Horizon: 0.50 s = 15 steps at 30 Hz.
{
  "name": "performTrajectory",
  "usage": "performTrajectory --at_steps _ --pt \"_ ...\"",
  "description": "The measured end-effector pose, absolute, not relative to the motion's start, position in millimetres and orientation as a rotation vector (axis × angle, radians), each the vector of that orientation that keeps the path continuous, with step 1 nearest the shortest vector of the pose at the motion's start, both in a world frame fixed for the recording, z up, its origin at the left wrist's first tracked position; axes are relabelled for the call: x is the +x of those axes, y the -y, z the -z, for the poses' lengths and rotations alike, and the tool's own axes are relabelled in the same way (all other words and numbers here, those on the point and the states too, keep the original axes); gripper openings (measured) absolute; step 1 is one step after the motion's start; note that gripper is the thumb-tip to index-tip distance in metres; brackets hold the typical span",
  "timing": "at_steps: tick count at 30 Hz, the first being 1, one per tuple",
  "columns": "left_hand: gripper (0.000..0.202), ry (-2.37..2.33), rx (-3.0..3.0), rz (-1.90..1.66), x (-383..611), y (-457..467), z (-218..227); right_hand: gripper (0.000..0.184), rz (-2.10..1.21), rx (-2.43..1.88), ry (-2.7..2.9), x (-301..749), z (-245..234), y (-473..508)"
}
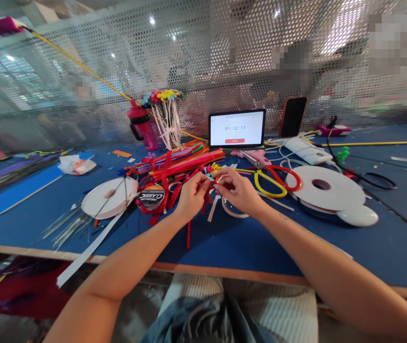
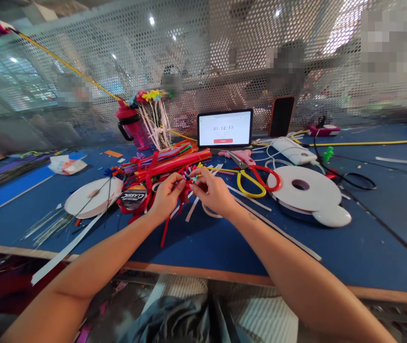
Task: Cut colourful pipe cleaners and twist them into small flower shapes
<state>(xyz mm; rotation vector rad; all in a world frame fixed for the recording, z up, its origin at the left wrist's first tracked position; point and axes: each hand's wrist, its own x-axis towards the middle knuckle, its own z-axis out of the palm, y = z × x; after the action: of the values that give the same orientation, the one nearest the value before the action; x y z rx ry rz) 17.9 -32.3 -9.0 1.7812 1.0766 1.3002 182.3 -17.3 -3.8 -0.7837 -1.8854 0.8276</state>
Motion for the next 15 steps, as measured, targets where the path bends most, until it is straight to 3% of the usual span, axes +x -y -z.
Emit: performTrajectory --at_steps 8,15 --pt "0.027 -0.983 1.718 -1.239 19.5 34.6 10.4 0.014 -0.158 -0.725 2.239 192.4 -0.9 15.4" --pt "0.027 -1.028 1.864 -1.195 18.4 37.3 6.5 0.017 -0.029 -0.719 2.345 193.4 0.0 15.0"
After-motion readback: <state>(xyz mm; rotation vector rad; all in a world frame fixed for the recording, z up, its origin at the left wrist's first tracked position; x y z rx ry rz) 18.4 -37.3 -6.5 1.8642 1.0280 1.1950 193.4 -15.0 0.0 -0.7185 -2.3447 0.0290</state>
